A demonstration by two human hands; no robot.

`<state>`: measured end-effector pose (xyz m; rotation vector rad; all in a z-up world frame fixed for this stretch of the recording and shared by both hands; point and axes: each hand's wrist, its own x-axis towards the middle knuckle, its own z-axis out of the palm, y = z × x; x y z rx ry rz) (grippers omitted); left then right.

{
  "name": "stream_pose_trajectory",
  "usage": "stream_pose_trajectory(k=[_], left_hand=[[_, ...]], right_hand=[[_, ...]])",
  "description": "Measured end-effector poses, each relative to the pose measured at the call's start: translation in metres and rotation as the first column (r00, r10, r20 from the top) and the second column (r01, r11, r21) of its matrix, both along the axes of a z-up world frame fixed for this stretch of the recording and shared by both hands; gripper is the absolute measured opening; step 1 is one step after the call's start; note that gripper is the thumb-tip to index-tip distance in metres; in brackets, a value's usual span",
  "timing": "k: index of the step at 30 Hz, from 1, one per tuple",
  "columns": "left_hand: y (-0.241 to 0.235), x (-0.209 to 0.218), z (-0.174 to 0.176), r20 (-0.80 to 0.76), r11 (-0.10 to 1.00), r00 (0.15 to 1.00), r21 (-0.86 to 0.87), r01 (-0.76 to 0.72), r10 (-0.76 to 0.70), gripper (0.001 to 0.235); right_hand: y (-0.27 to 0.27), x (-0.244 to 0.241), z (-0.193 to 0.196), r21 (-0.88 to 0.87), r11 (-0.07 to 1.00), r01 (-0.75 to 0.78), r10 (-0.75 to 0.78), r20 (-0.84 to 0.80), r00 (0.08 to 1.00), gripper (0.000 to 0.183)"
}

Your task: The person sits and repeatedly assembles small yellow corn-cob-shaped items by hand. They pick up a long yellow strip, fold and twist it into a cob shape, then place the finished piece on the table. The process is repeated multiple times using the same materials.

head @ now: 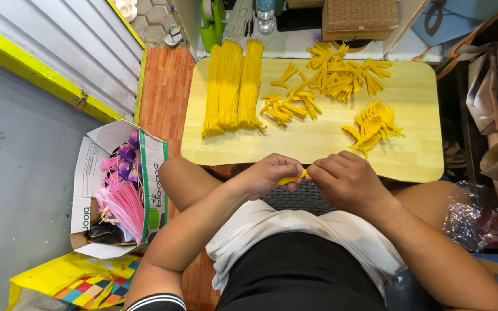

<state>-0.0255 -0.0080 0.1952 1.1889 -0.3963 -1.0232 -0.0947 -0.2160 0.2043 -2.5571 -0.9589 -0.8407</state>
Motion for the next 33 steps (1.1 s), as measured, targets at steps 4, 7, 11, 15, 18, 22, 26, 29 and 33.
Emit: stream_pose_trajectory(k=[4, 7, 11, 15, 18, 22, 26, 29, 33], left_hand=[[0.006, -0.001, 0.015, 0.369, 0.992, 0.928, 0.130, 0.002, -0.050, 0.022], [0.008, -0.009, 0.014, 0.899, 0.986, 0.439, 0.082, -0.144, -0.011, 0.020], [0.012, -0.011, 0.012, 0.977, 0.983, 0.203, 0.095, -0.159, -0.061, 0.020], [0.018, -0.004, 0.016, 0.531, 0.975, 0.846, 0.207, -0.080, -0.043, 0.022], [0.011, -0.006, 0.016, 0.298, 0.989, 0.955, 0.141, -0.034, -0.010, 0.021], [0.014, -0.008, 0.032, 0.264, 0.996, 0.964, 0.091, -0.014, -0.010, 0.021], [0.018, -0.001, 0.019, 0.680, 0.987, 0.731, 0.151, -0.062, -0.058, 0.015], [0.020, 0.002, 0.018, 0.849, 0.975, 0.510, 0.207, -0.078, -0.139, 0.022], [0.026, 0.006, 0.056, 0.847, 0.942, 0.479, 0.318, -0.109, -0.230, 0.024]], right_hand=[[0.001, -0.006, -0.008, 0.220, 0.973, 0.065, 0.004, -0.299, 0.954, 0.007], [0.002, -0.012, -0.013, 0.513, 0.813, 0.276, 0.205, -0.694, 0.690, 0.019], [0.010, -0.018, -0.025, 0.615, 0.565, 0.550, 0.466, -0.788, 0.402, 0.025], [0.016, -0.015, -0.009, 0.616, 0.675, 0.407, 0.102, -0.623, 0.775, 0.010], [0.027, -0.013, 0.001, 0.390, 0.920, 0.038, -0.048, 0.015, 0.999, 0.006], [0.017, -0.009, -0.008, 0.128, 0.991, 0.023, -0.051, 0.217, 0.975, 0.010], [0.017, -0.012, -0.003, 0.463, 0.875, 0.145, 0.108, -0.478, 0.871, 0.014], [0.018, -0.016, -0.022, 0.605, 0.675, 0.422, 0.326, -0.758, 0.565, 0.019], [0.021, -0.020, -0.037, 0.581, 0.467, 0.667, 0.552, -0.781, 0.294, 0.023]])
